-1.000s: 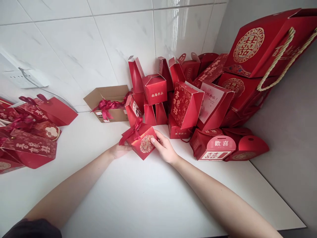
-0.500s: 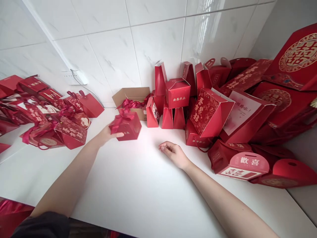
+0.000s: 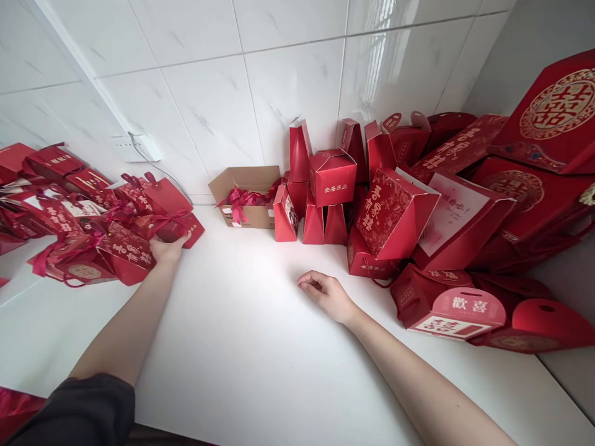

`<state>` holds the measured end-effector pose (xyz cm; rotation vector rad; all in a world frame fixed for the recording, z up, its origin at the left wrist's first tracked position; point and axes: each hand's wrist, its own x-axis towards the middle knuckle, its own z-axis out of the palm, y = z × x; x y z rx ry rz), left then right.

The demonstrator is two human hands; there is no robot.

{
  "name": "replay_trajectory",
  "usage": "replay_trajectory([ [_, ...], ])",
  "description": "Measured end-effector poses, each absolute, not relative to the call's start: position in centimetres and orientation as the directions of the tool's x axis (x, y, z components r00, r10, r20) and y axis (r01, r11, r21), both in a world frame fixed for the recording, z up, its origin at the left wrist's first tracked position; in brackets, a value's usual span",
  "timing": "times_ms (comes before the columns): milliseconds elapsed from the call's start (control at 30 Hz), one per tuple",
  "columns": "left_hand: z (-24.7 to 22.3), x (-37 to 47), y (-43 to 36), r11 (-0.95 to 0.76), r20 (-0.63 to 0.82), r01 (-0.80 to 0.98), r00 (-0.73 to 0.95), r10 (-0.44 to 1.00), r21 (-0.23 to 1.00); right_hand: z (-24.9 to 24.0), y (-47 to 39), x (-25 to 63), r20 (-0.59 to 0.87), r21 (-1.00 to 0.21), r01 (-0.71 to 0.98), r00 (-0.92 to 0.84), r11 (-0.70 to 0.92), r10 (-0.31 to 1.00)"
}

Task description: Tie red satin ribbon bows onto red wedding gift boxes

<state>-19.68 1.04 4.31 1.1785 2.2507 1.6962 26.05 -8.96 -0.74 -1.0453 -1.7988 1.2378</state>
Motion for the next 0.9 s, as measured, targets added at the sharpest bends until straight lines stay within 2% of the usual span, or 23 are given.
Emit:
replay_trajectory([
  [100, 3.5, -20.5, 2.0, 0.206, 0.328, 0.458, -0.826, 0.458, 0.865, -0.6, -9.0, 26.0, 0.103, -0.949, 0.23, -0.422, 0.216, 0.901],
  [167, 3.3, -20.6, 2.7, 0.23, 0.333, 0.448, -0.851, 0.407, 0.864, -0.5, -9.0, 26.0, 0.103, -0.948, 0.233, -0.423, 0.218, 0.9],
  [333, 3.6, -18.7, 2.8, 0.191, 0.417, 0.502, -0.836, 0.356, 0.844, -0.6, -8.7, 26.0, 0.109, -0.948, 0.227, -0.427, 0.224, 0.897],
  [433, 3.9, -16.1, 1.9, 0.115, 0.501, 0.577, -0.778, 0.379, 0.809, -0.7, -8.6, 25.9, 0.118, -0.949, 0.218, -0.43, 0.229, 0.895],
  [600, 5.5, -9.8, 1.1, -0.182, 0.684, 0.733, -0.473, 0.555, 0.655, -0.9, -8.5, 25.7, 0.13, -0.946, 0.218, -0.423, 0.239, 0.897],
  [667, 6.7, -6.8, 1.5, -0.378, 0.763, 0.772, -0.205, 0.614, 0.511, -0.9, -8.5, 25.7, 0.136, -0.943, 0.222, -0.423, 0.248, 0.896],
  [767, 8.4, -2.5, 2.8, -0.491, 0.754, 0.737, -0.038, 0.655, 0.464, -0.9, -8.4, 25.8, 0.149, -0.937, 0.226, -0.43, 0.266, 0.89],
  [833, 9.0, 0.0, 3.7, -0.548, 0.69, 0.7, 0.109, 0.716, 0.458, -0.8, -8.4, 25.8, 0.159, -0.934, 0.224, -0.436, 0.278, 0.886],
  [900, 9.1, 2.1, 4.4, -0.528, 0.609, 0.69, 0.157, 0.778, 0.496, -0.8, -8.3, 25.8, 0.167, -0.932, 0.222, -0.441, 0.287, 0.882],
])
